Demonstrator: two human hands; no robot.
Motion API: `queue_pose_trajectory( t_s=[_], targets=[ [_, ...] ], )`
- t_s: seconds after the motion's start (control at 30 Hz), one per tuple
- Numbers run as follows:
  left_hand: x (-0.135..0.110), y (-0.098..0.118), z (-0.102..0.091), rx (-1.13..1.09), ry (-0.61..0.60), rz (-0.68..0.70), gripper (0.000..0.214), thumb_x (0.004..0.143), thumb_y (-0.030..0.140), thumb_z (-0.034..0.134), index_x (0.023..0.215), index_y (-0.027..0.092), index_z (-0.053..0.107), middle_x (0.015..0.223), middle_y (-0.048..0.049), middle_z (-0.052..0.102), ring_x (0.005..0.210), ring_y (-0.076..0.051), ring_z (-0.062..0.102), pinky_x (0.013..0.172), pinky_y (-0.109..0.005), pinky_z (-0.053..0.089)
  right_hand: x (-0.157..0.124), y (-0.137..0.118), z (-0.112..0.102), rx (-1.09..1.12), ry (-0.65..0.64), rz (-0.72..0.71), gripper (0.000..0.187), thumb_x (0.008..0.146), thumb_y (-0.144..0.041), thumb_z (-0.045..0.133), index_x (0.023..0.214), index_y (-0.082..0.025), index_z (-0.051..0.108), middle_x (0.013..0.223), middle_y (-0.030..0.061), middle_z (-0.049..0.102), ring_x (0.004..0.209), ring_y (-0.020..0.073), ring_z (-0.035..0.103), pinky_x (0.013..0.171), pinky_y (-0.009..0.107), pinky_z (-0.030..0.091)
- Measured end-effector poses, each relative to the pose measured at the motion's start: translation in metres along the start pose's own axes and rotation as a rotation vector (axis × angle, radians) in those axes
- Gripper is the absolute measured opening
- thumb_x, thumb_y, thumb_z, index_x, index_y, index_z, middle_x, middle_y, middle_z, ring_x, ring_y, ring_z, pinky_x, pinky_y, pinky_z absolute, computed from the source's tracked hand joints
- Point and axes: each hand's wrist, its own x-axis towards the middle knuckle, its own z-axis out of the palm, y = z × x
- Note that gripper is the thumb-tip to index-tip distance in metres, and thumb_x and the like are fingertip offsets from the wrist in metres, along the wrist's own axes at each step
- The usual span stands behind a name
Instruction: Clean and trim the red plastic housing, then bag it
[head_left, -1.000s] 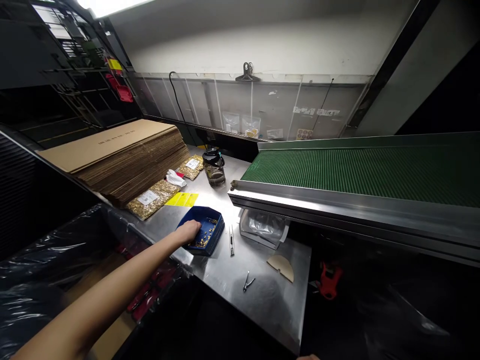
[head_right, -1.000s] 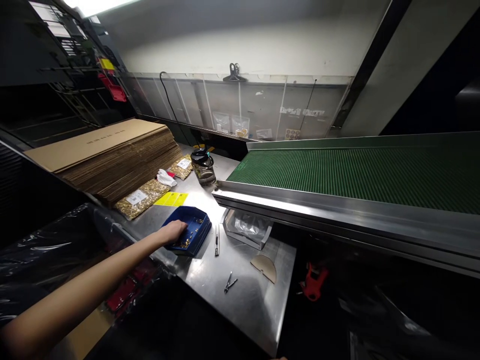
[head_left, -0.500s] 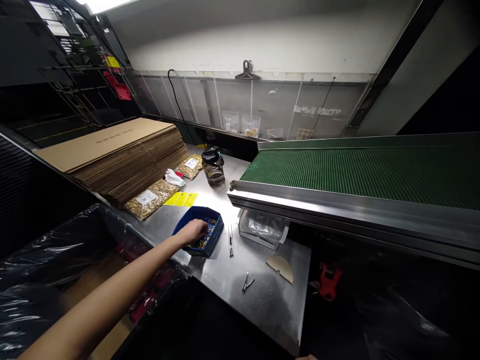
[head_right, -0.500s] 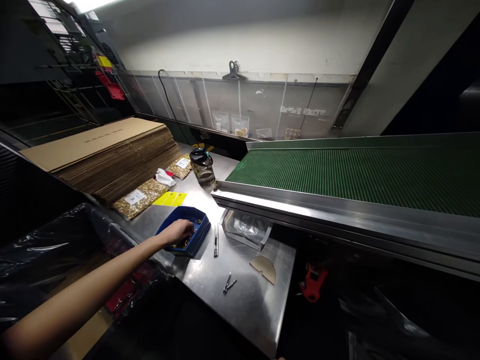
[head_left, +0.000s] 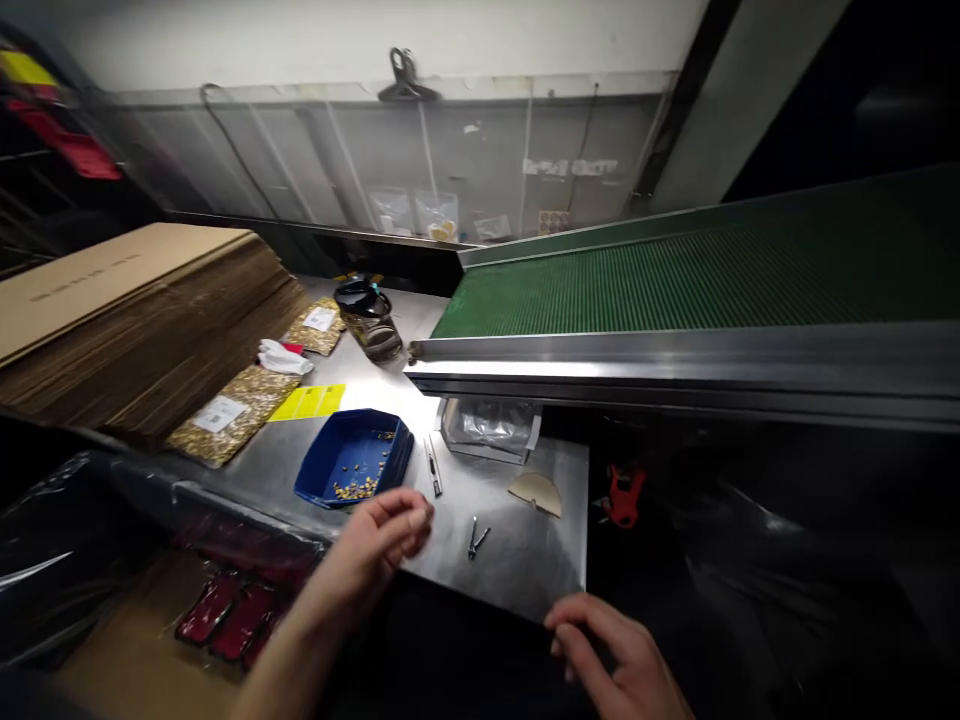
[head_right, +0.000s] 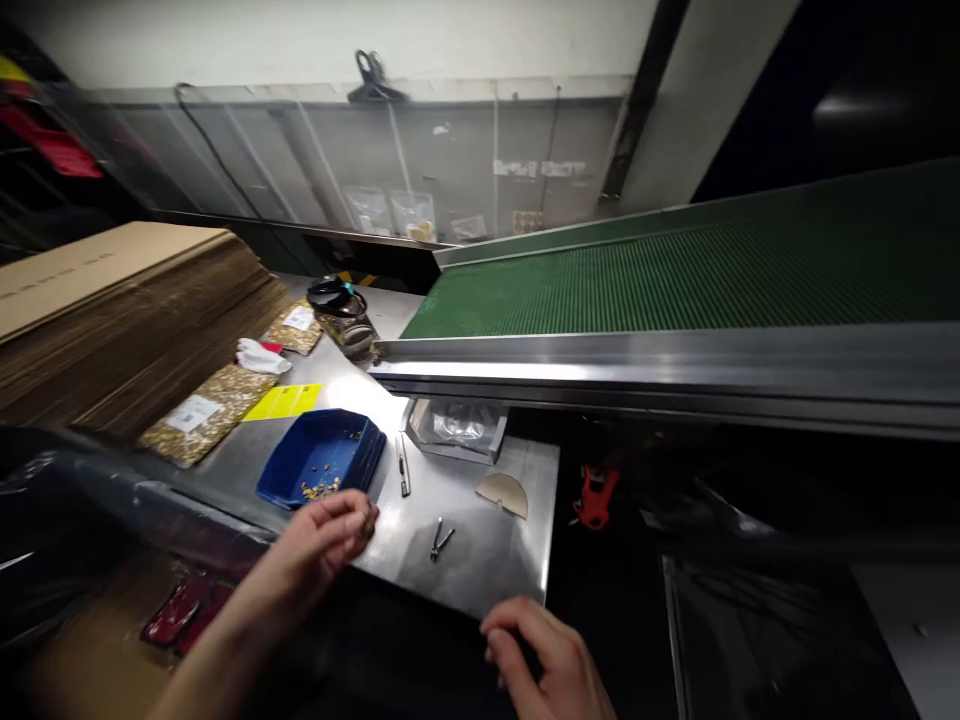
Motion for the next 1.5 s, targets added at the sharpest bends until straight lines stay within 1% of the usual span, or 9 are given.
queue_pose_trajectory(
  t_s=[0.07, 0.13, 0.2, 0.27, 0.57, 0.83, 1.03, 1.23, 1.5],
  targets=[
    [-0.030, -0.016, 0.044, -0.144, -0.086, -0.089, 0.048, 0.073, 0.058, 0.083, 0.082, 0.015, 0.063, 0.076, -0.0014, 0.057, 0.065, -0.010, 0.050, 0.060, -0.020, 0.043, 0.011, -0.021, 0.001, 0.093, 0.026, -0.089, 0.023, 0.103, -0.039, 0.051, 0.107, -0.025, 0.069, 0.091, 0.0021, 0.069, 0.077, 0.0144, 0.067, 0.072, 0.023, 0.053],
    [-0.049, -0.028, 0.077, -0.457, -0.115, -0.248, 0.040, 0.072, 0.046, 0.091, 0.088, 0.015, 0.070, 0.083, -0.0029, 0.062, 0.069, -0.009, 0.052, 0.064, -0.018, 0.045, 0.020, -0.039, 0.001, 0.142, 0.033, -0.166, 0.020, 0.101, -0.030, 0.057, 0.117, -0.027, 0.068, 0.102, 0.0025, 0.069, 0.090, 0.0151, 0.068, 0.081, 0.024, 0.055],
    [-0.058, -0.034, 0.096, -0.600, -0.141, -0.310, 0.035, 0.075, 0.039, 0.092, 0.095, 0.016, 0.075, 0.089, -0.0041, 0.065, 0.073, -0.009, 0.054, 0.068, -0.018, 0.048, 0.026, -0.048, 0.000, 0.186, 0.017, -0.191, 0.023, 0.100, -0.025, 0.059, 0.121, -0.030, 0.069, 0.110, 0.0016, 0.068, 0.098, 0.0146, 0.068, 0.086, 0.024, 0.056],
    [-0.058, -0.034, 0.105, -0.599, -0.156, -0.306, 0.036, 0.077, 0.039, 0.092, 0.099, 0.015, 0.077, 0.093, -0.0055, 0.067, 0.076, -0.010, 0.056, 0.071, -0.019, 0.050, 0.027, -0.050, -0.001, 0.206, 0.018, -0.189, 0.023, 0.100, -0.023, 0.061, 0.118, -0.032, 0.071, 0.109, 0.0004, 0.068, 0.094, 0.0128, 0.069, 0.083, 0.023, 0.057],
    [-0.049, -0.031, 0.121, -0.477, -0.225, -0.301, 0.042, 0.065, 0.045, 0.098, 0.072, 0.014, 0.071, 0.063, 0.0005, 0.060, 0.058, -0.009, 0.049, 0.054, -0.017, 0.041, 0.014, -0.036, -0.012, 0.013, 0.129, -0.374, 0.022, 0.100, -0.019, 0.063, 0.114, -0.030, 0.077, 0.094, 0.0004, 0.076, 0.085, 0.0143, 0.070, 0.078, 0.028, 0.056],
    [-0.059, -0.020, 0.141, -0.611, -0.195, -0.350, 0.043, 0.063, 0.041, 0.101, 0.082, 0.016, 0.071, 0.063, 0.0038, 0.057, 0.057, -0.007, 0.049, 0.054, -0.015, 0.042, 0.000, -0.026, -0.006, 0.184, 0.382, -0.386, 0.017, 0.094, -0.014, 0.072, 0.105, -0.027, 0.075, 0.089, -0.0004, 0.071, 0.082, 0.0115, 0.069, 0.076, 0.023, 0.056],
    [-0.064, -0.015, 0.140, -0.699, -0.167, -0.355, 0.034, 0.071, 0.030, 0.097, 0.089, 0.019, 0.071, 0.077, 0.0001, 0.066, 0.064, -0.008, 0.055, 0.060, -0.015, 0.048, -0.004, -0.028, -0.008, 0.330, 0.328, -0.217, 0.011, 0.097, -0.020, 0.068, 0.099, -0.029, 0.073, 0.090, -0.0030, 0.071, 0.085, 0.0098, 0.068, 0.078, 0.019, 0.055],
    [-0.067, -0.018, 0.137, -0.672, -0.148, -0.285, 0.035, 0.071, 0.030, 0.097, 0.092, 0.019, 0.072, 0.088, -0.0028, 0.068, 0.077, -0.012, 0.061, 0.071, -0.018, 0.054, -0.006, -0.028, -0.004, 0.517, 0.254, -0.055, 0.008, 0.098, -0.030, 0.068, 0.103, -0.026, 0.074, 0.094, 0.0000, 0.076, 0.086, 0.0140, 0.073, 0.081, 0.024, 0.059],
    [-0.070, -0.026, 0.140, -0.570, -0.131, -0.198, 0.032, 0.076, 0.038, 0.093, 0.091, 0.019, 0.072, 0.085, -0.0014, 0.067, 0.071, -0.011, 0.060, 0.064, -0.018, 0.051, -0.005, -0.028, -0.009, 0.478, 0.262, -0.135, 0.007, 0.094, -0.032, 0.073, 0.095, -0.028, 0.079, 0.086, -0.0014, 0.065, 0.080, 0.0103, 0.062, 0.072, 0.021, 0.049]
  ],
)
